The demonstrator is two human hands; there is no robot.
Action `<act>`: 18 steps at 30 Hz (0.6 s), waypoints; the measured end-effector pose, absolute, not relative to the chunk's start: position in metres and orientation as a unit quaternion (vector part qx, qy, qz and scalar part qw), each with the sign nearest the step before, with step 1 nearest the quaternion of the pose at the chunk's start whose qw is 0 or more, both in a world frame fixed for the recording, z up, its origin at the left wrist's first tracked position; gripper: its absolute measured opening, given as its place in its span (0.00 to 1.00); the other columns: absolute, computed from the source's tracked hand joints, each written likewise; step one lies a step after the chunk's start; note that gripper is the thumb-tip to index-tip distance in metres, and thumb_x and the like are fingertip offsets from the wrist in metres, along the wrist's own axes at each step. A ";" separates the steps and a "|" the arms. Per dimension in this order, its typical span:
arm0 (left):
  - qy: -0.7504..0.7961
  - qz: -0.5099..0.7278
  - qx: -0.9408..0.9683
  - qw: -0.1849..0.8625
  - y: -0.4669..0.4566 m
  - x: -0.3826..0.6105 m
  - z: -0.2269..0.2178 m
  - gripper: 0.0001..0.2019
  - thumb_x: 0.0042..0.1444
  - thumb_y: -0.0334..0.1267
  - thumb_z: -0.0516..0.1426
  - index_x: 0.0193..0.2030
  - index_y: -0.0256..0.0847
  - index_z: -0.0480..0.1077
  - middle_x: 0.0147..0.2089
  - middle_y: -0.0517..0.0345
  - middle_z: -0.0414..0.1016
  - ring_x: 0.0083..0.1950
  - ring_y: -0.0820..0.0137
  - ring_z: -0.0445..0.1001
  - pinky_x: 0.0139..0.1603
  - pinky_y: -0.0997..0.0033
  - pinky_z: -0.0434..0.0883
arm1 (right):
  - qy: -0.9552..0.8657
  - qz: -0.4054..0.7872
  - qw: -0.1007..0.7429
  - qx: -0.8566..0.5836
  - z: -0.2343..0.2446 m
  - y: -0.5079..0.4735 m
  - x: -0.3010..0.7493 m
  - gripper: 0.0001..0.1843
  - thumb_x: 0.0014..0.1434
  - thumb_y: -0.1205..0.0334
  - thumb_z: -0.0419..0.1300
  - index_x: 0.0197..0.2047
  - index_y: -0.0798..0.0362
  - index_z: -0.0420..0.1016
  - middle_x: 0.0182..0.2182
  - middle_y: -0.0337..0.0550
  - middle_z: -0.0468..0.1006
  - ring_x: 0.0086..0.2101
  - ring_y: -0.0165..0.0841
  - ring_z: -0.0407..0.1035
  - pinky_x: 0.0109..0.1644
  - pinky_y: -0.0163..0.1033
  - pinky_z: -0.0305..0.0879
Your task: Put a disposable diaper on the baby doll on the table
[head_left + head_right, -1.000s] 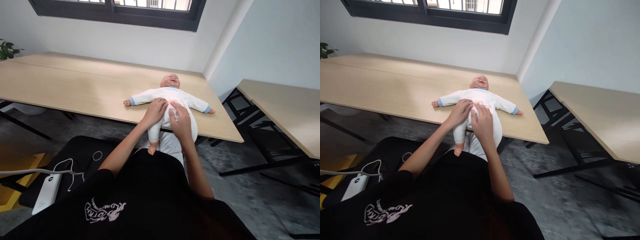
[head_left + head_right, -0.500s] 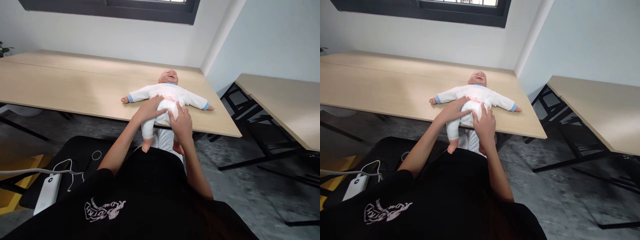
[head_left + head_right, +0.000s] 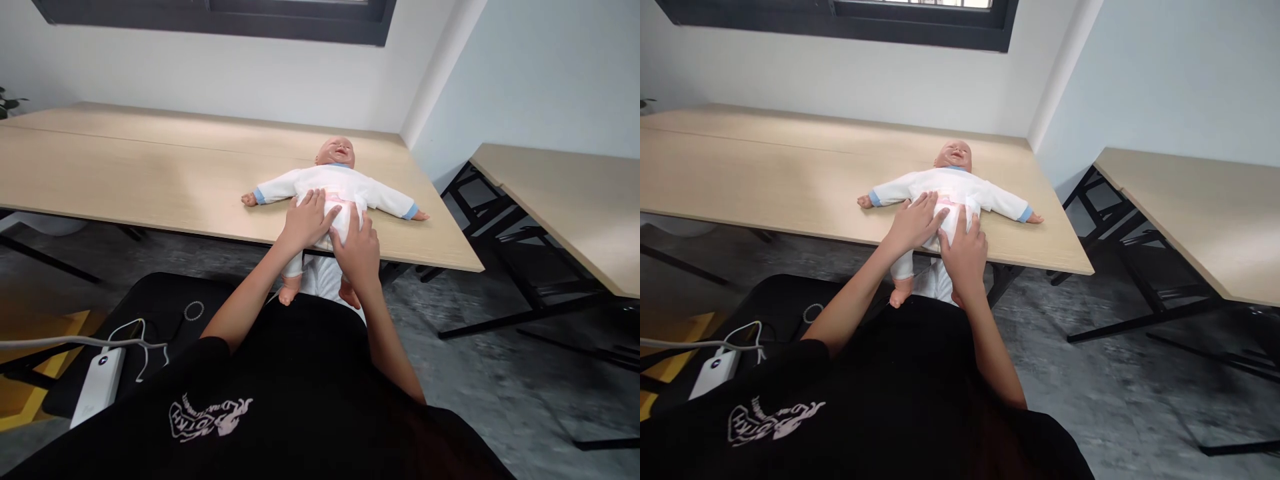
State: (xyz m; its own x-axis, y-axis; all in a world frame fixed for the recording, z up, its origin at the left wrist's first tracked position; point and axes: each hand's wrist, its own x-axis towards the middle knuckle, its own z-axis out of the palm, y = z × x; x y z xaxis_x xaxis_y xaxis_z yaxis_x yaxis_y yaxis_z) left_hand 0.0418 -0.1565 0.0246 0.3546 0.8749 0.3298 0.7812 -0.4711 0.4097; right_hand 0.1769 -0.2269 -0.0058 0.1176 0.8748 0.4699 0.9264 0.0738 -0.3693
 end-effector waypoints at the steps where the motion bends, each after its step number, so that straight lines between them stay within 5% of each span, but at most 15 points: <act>1: 0.502 0.262 0.817 0.112 -0.155 0.040 0.027 0.34 0.75 0.54 0.45 0.77 0.30 0.57 0.77 0.33 0.58 0.81 0.45 0.53 0.79 0.35 0.48 | -0.664 -0.037 0.316 -0.677 -0.006 -0.227 0.177 0.39 0.73 0.44 0.48 0.78 0.59 0.54 0.70 0.69 0.59 0.59 0.58 0.67 0.63 0.64 0.67; 5: 0.439 0.347 0.788 0.255 -0.142 0.024 0.028 0.30 0.74 0.56 0.48 0.76 0.43 0.62 0.78 0.46 0.59 0.80 0.54 0.56 0.80 0.49 0.55 | -0.660 -0.017 0.361 -0.659 -0.009 -0.224 0.183 0.38 0.73 0.41 0.46 0.76 0.57 0.58 0.69 0.67 0.62 0.63 0.58 0.64 0.66 0.65 0.64; 8: 0.385 0.433 0.743 0.335 -0.133 0.013 0.019 0.29 0.75 0.54 0.47 0.74 0.42 0.63 0.77 0.46 0.62 0.78 0.60 0.62 0.78 0.56 0.60 | -0.652 -0.018 0.406 -0.640 -0.005 -0.214 0.191 0.36 0.74 0.40 0.43 0.73 0.56 0.63 0.71 0.63 0.61 0.69 0.53 0.58 0.70 0.62 0.61; 10: 0.383 0.445 0.738 0.332 -0.132 0.010 0.014 0.28 0.75 0.52 0.46 0.75 0.42 0.62 0.77 0.46 0.60 0.80 0.59 0.57 0.79 0.53 0.58 | -0.666 -0.015 0.414 -0.620 0.002 -0.205 0.196 0.36 0.75 0.40 0.41 0.72 0.55 0.64 0.73 0.60 0.58 0.72 0.50 0.53 0.74 0.61 0.57; 14: 0.448 0.346 0.795 0.219 -0.141 0.014 0.016 0.29 0.75 0.53 0.47 0.77 0.43 0.59 0.80 0.46 0.53 0.84 0.53 0.39 0.81 0.35 0.39 | -0.708 0.046 0.356 -0.608 0.021 -0.189 0.197 0.33 0.77 0.44 0.40 0.74 0.53 0.63 0.75 0.53 0.56 0.74 0.49 0.50 0.77 0.72 0.42; 18: 0.476 0.276 0.825 0.134 -0.152 0.021 0.025 0.30 0.77 0.51 0.43 0.78 0.39 0.56 0.80 0.42 0.52 0.83 0.51 0.45 0.80 0.31 0.38 | -0.727 0.049 0.306 -0.613 0.030 -0.182 0.191 0.30 0.78 0.49 0.43 0.72 0.55 0.67 0.71 0.53 0.64 0.72 0.51 0.56 0.76 0.77 0.34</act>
State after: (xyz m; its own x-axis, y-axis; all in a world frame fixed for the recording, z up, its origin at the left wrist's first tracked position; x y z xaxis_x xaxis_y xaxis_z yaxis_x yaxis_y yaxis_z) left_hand 0.0212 -0.1523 0.0246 0.3959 0.8582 0.3266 0.7103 -0.5116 0.4835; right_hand 0.1905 -0.1825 0.0299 -0.0609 0.9213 0.3840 0.8610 0.2431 -0.4467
